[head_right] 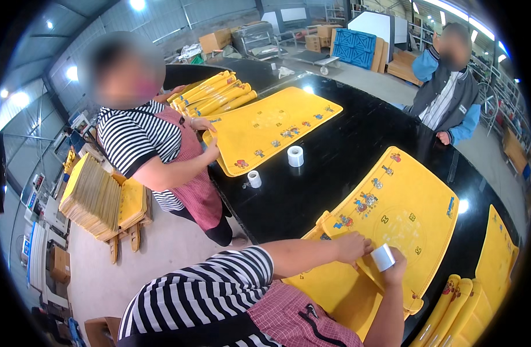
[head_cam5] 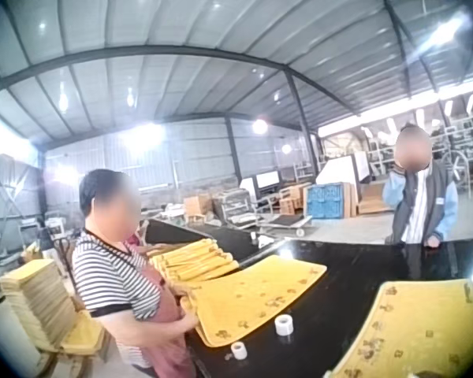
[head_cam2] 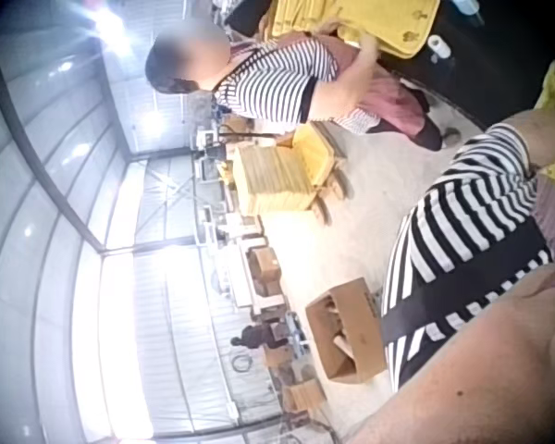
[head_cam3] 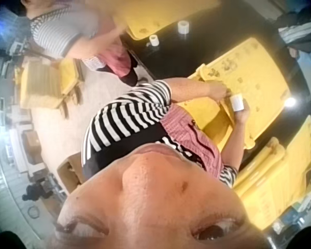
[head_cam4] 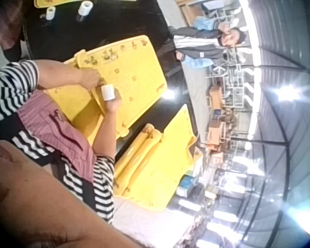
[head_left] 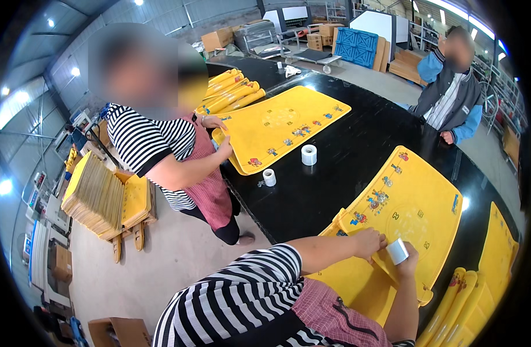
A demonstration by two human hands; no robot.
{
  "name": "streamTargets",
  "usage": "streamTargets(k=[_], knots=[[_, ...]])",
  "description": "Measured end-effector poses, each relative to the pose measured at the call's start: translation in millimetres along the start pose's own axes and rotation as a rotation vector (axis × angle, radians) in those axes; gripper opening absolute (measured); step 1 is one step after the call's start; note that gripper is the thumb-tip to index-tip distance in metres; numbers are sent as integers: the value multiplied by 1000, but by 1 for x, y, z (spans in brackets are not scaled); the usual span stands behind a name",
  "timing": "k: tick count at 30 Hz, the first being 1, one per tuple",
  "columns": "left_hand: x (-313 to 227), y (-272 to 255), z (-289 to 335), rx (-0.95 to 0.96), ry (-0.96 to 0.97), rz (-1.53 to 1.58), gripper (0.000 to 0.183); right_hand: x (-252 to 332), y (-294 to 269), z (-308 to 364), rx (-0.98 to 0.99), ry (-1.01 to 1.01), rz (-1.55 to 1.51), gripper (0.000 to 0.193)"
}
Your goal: The person rolls yellow foam mats tightly and secures them with clear tape. They place the finished rolls onto a growing stack on the table.
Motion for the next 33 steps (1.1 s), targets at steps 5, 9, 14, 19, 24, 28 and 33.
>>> streamTargets(k=[5,9,14,19,24,28,33], knots=[[0,5,-4,41,19,29,66,52,23,68,-11,-215,346,34],[-39,-9,39,219,-41,171,63,57,45,149,68,-361,525,39],[-54,-11,60,176,-12,87,60,55,54,163,124,-256,516,40],[-43,12,55,-113,-16,75,74,53,30,89,-2,20,188,24],[-31,15,46,-365,53,-90,82,-3,6,33,-75,232,-417,18],[-16,-1,17,-37,-22,0,76,-14,-4,21,-15,143,-293,19],[-10,6,8,-31,55,-25,64,26,12,78,-94,43,-167,26]])
Point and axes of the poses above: each hand's wrist, its own z-axis away from the middle knuckle, its own y-axis out of the palm, x = y × z, the point moved 5 cm from there along -z, towards the middle knuckle, and after that the axes turned 4 degrees about -z, right-handed, at the moved point
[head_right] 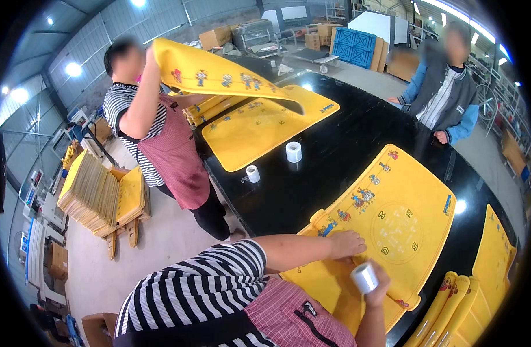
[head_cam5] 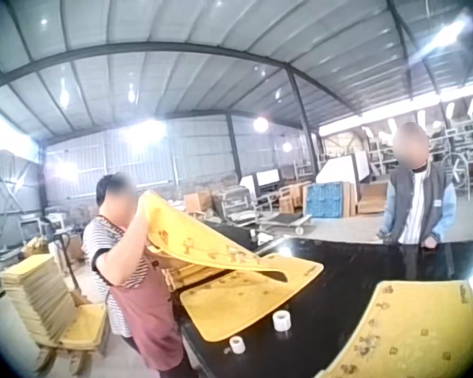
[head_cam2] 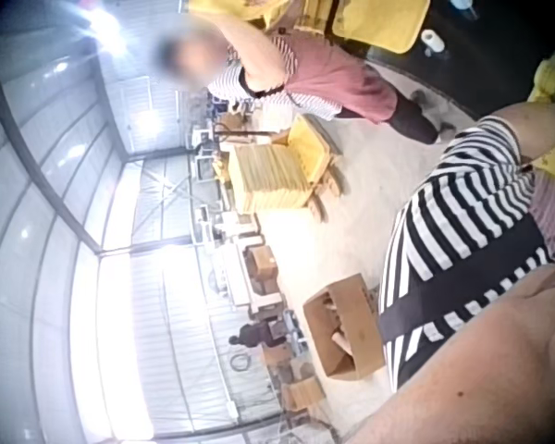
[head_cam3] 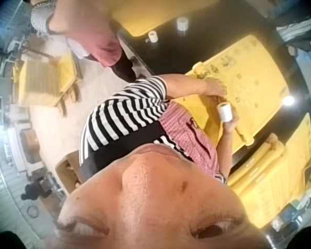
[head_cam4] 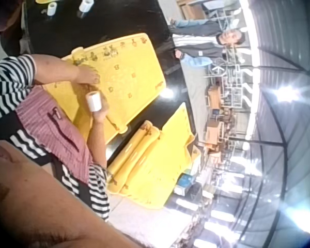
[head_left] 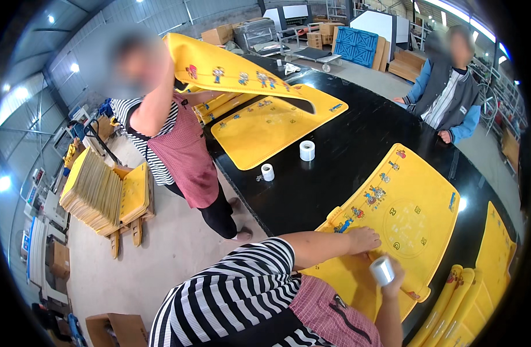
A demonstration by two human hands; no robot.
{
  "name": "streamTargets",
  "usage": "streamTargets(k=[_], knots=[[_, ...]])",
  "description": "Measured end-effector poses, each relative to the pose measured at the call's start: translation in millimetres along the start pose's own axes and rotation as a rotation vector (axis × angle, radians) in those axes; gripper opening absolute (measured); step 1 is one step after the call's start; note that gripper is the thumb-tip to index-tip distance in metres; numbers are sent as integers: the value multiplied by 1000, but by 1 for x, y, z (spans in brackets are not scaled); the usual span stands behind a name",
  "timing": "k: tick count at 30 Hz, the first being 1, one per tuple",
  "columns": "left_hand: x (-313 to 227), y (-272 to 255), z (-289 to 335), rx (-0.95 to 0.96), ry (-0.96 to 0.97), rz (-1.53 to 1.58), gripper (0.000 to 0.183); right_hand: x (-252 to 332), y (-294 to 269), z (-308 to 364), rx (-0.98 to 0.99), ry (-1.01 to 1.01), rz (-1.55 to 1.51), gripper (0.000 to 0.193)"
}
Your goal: The person rolls yellow foam mats tightly and secures them with clear tape. They place the finished rolls onto a growing stack on the table.
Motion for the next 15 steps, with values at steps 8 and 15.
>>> streamTargets(k=[8,15], knots=[[-62,-37,54,374,-140,383,40,0,24,112,387,-399,619,45],[-33,-48,27,-180,-101,195,36,-9,-7,-5,68,170,-145,34]])
Point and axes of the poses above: each hand's wrist, its own z-axis away from the middle knuckle, its own y-axis out of the palm, x = y × z, the point moved 5 cm from there along -z, towards the middle knuckle, and after that the axes turned 4 degrees about -z, right-handed, at the moved point
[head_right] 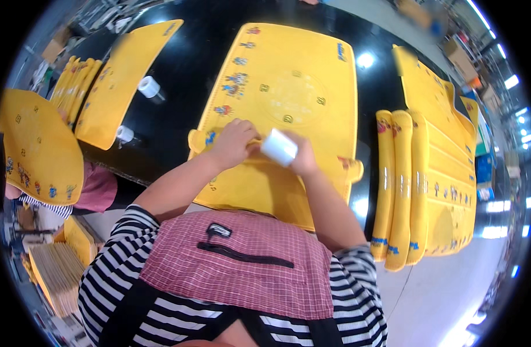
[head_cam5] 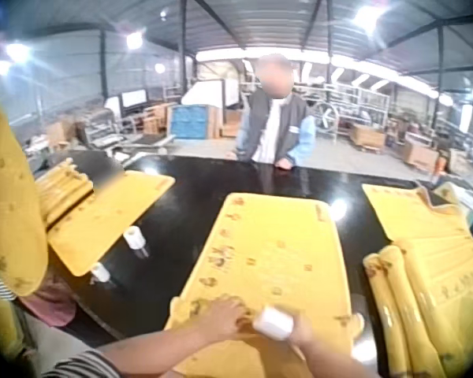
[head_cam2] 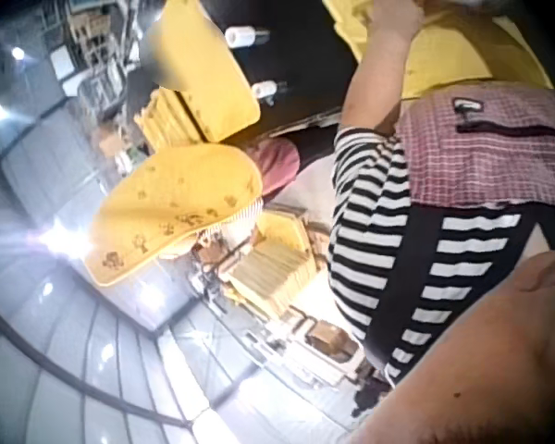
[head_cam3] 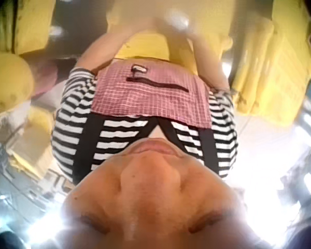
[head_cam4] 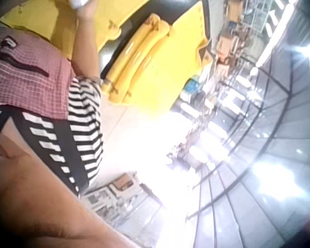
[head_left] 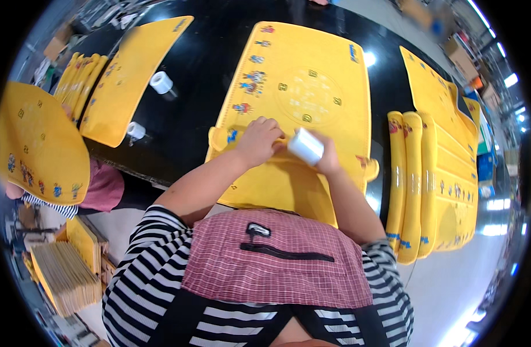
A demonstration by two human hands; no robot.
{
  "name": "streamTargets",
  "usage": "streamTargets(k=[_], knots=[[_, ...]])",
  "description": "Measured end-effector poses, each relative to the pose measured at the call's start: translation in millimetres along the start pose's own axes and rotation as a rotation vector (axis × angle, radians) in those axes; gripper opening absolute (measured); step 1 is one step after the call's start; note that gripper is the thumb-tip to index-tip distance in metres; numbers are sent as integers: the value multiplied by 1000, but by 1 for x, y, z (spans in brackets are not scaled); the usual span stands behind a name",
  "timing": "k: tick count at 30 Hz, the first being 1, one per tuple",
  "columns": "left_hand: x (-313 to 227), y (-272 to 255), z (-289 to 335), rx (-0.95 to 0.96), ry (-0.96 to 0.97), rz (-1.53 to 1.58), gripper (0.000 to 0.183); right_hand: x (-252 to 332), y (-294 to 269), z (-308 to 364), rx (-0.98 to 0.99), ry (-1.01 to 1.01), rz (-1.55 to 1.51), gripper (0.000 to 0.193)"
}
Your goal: The person rolls yellow foam mats tightly and secures them with clear tape. They place the finished rolls onto a growing stack on the table.
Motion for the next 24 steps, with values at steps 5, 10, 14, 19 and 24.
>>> streamTargets(k=[5,10,14,19,24], knots=[[-18,30,14,-104,62,-335,62,-2,-37,-91,-102,97,23,24],[12,34,-38,98,-73,-320,83,13,-42,-110,-49,-35,80,23],[43,35,-84,280,-145,-261,79,49,-17,-72,87,-88,270,25],[53,34,-106,323,-137,-303,56,30,0,-45,-54,-666,752,40],[46,17,-114,342,-149,-207,60,39,35,42,267,-211,98,30]])
Point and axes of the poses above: each hand's wrist, its own z-axis away from the middle knuckle, its own y-axis out of the palm, x = y × z, the point moved 5 cm from there along -z, towards the middle knuckle, and after that the axes turned 4 degrees about -z, right-handed, at the moved point
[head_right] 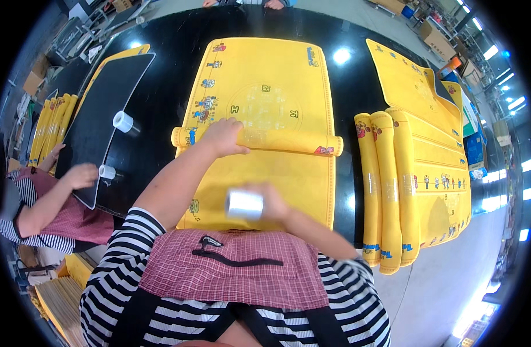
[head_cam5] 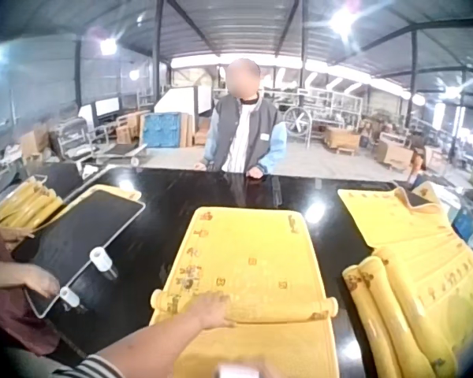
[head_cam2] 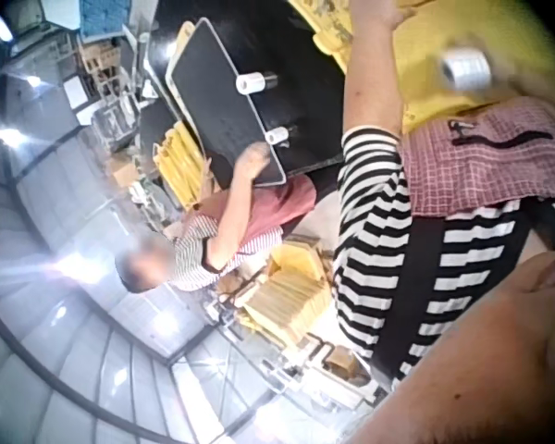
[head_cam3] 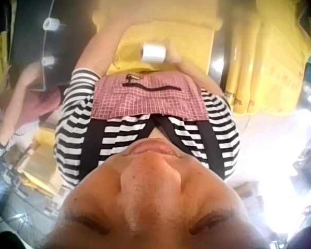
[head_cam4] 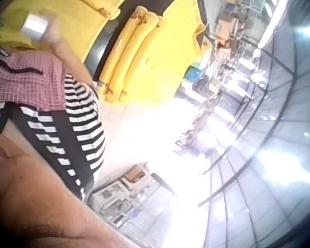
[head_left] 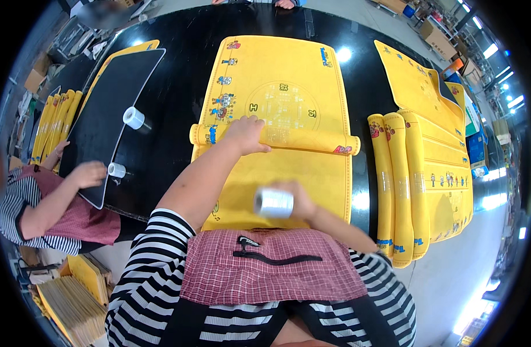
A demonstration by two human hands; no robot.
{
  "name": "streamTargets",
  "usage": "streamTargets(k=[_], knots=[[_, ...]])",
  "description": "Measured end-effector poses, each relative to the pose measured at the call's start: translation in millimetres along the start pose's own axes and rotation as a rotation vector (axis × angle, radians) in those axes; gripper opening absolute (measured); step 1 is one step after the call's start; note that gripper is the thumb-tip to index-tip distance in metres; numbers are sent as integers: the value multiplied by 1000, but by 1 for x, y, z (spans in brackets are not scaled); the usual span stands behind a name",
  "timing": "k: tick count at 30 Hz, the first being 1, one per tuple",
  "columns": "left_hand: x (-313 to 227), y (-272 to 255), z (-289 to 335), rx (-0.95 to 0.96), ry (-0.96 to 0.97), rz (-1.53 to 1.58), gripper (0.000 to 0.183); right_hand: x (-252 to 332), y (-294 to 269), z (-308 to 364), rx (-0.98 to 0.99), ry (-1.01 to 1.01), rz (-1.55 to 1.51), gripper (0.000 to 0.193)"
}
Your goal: The person rolls yellow foam mats tightly and secures them with clear tape. They place the finished rolls onto a growing stack on the table.
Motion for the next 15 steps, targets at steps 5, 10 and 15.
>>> streamTargets(k=[5,10,15], knots=[[-13,-2,11,116,22,103,66,-39,-4,63,-407,499,-335,27],[-55,-4,75,101,-105,719,72,-41,5,71,-498,348,-888,48],[-132,-1,101,-64,300,1099,92,37,-24,48,-474,67,-697,52]])
Point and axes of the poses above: each hand's wrist, its own z-axis away from the middle knuckle, its own y-axis out of the palm, x = y × z, the point moved 5 cm from there along -z, towards the middle knuckle, and after that the axes turned 4 degrees about -z, right-handed, at the moved point
